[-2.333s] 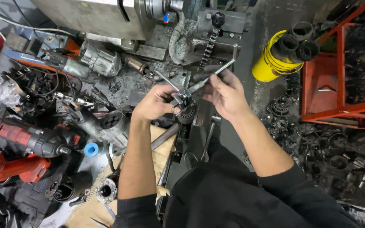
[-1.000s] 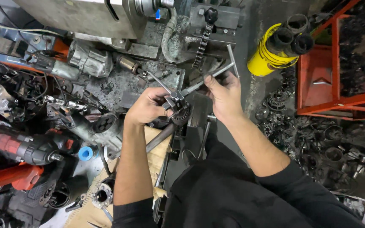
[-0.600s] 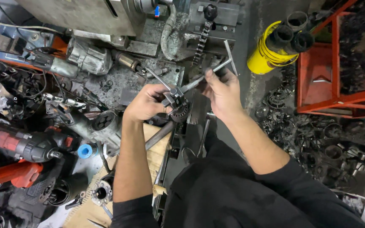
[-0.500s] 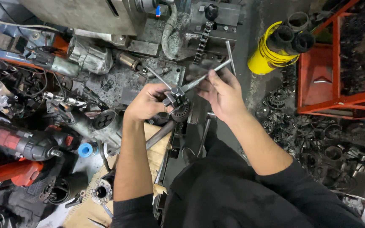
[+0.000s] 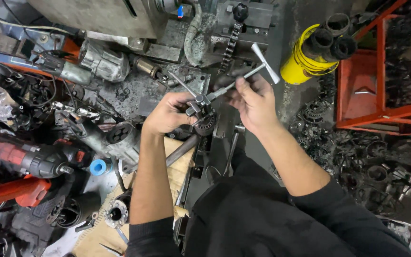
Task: The person uses a T-handle hex wrench to tighten a bolt on a small metal assembly, then removes the tool and sets the assembly aside. They open a cardboard box, remove a cylindrical metal part, and fit a small ring onto it. The person continues to handle the cylindrical part and ring, rotating and inspecting them before placing them on the workbench.
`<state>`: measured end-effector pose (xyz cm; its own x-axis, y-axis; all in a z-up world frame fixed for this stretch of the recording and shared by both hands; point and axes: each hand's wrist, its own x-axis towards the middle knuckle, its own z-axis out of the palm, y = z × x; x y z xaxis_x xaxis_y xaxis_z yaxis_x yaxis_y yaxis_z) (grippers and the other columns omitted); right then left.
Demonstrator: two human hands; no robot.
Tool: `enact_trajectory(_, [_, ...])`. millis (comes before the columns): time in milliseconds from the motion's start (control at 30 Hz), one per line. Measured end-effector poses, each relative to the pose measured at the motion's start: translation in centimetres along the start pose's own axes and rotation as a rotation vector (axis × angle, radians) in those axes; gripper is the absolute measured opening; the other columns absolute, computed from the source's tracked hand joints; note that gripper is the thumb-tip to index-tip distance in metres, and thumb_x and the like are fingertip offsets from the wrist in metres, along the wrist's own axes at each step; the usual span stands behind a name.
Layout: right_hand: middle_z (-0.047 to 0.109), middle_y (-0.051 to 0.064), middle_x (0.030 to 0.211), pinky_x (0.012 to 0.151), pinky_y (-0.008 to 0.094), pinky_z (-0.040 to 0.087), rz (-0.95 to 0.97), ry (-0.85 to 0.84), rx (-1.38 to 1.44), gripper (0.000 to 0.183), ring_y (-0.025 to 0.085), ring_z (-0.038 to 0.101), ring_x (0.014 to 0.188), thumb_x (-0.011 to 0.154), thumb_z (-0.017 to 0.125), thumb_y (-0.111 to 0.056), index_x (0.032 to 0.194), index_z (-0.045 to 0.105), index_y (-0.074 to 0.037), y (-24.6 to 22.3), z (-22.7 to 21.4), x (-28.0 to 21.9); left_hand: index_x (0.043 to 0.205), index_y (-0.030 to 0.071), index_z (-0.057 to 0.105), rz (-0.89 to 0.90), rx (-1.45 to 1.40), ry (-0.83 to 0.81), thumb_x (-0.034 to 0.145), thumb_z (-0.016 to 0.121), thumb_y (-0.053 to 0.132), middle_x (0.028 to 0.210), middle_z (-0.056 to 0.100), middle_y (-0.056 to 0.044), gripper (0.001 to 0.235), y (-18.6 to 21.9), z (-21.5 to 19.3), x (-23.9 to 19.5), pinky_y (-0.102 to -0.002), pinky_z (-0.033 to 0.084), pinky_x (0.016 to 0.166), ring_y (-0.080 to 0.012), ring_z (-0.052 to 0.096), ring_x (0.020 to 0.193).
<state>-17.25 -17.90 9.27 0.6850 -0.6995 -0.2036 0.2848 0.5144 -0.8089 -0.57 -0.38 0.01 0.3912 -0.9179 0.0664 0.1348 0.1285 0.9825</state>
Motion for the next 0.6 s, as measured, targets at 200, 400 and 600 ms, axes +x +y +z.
enact_trajectory(200, [0.061,0.006,0.083,0.068,0.047,0.069,-0.035,0.037,-0.001,0.028,0.025,0.075,0.073,0.092,0.078,-0.026,0.103,0.063,-0.005,0.1,0.8,-0.2,0.12,0.001,0.074,0.012,0.031,-0.005,0.063,0.096,-0.002,0.089,0.074,-0.01,0.061,0.1,-0.3,-0.1,-0.036,0.061,0.074,-0.0146,0.067,0.082])
enact_trajectory(400, [0.056,0.003,0.076,0.069,0.049,0.066,-0.012,-0.018,0.052,0.028,0.024,0.072,0.068,0.086,0.086,-0.015,0.098,0.061,-0.007,2.0,-1.4,1.5,0.119,0.001,0.074,0.004,0.002,0.003,0.061,0.096,-0.002,0.088,0.074,-0.01,0.062,-0.2,-0.3,-0.2,-0.035,0.062,0.074,-0.0149,0.069,0.08])
enact_trajectory(600, [0.058,0.004,0.08,0.063,0.045,0.068,-0.027,0.047,0.024,0.027,0.02,0.068,0.07,0.09,0.081,-0.025,0.102,0.065,-0.006,0.5,0.3,-0.5,0.119,0.001,0.075,0.014,0.029,-0.01,0.063,0.096,0.001,0.087,0.074,-0.009,0.06,0.1,-0.3,-0.2,-0.035,0.061,0.074,-0.0136,0.067,0.081])
